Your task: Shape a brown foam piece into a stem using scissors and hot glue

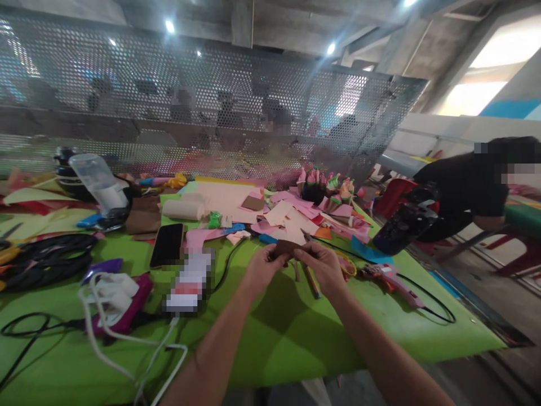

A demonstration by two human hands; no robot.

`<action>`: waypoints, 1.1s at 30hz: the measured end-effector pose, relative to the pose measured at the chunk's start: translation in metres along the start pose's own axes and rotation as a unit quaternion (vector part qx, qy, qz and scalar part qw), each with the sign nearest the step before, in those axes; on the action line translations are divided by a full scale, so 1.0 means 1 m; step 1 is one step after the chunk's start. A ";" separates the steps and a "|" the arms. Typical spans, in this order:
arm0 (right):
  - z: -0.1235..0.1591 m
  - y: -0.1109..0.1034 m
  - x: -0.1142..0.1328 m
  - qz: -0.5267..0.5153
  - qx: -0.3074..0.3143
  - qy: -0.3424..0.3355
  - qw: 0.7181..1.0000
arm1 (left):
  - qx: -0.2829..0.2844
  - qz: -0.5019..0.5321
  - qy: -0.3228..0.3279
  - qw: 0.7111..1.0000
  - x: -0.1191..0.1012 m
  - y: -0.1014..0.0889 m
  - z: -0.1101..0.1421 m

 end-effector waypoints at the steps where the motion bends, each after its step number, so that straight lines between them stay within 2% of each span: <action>1: 0.000 -0.001 0.001 0.001 -0.006 -0.003 1.000 | -0.003 -0.001 0.002 1.000 0.000 -0.001 -0.001; 8: -0.002 -0.005 0.006 0.007 -0.017 -0.014 1.000 | -0.038 -0.006 -0.005 0.999 -0.002 -0.005 0.000; 13: -0.003 -0.002 0.002 0.036 0.001 -0.010 0.999 | -0.004 -0.001 -0.001 1.000 -0.007 -0.002 0.001; 15: -0.008 -0.010 0.002 0.047 -0.012 -0.010 0.999 | -0.020 -0.005 0.007 1.000 -0.008 -0.005 0.000; 18: -0.018 -0.038 0.002 0.089 -0.047 -0.029 0.995 | -0.077 0.004 0.002 0.997 -0.008 -0.014 0.000; 21: -0.021 -0.068 0.001 0.261 -0.031 -0.091 0.961 | -0.104 0.026 -0.002 0.994 -0.010 -0.019 0.001; 24: -0.014 -0.091 -0.016 0.439 -0.002 -0.051 0.897 | -0.102 0.041 -0.002 0.994 -0.012 -0.019 0.001; 27: -0.004 -0.095 -0.032 0.537 0.055 -0.021 0.841 | -0.090 0.042 -0.006 0.995 -0.012 -0.017 0.001; 30: -0.002 -0.090 -0.037 0.574 0.063 -0.004 0.816 | -0.090 0.044 -0.012 0.995 -0.011 -0.017 0.001; 33: -0.007 -0.089 -0.036 0.571 0.035 0.020 0.820 | -0.098 0.054 -0.013 0.994 -0.011 -0.018 0.002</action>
Point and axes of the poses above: each hand's wrist, its own z-axis away from the middle knuckle, its own y-axis out of the palm, x = y × z, the point moved 5 cm from there along -z, towards the middle knuckle, and after that the axes turned 2 degrees about -y, right-handed, at the moved point
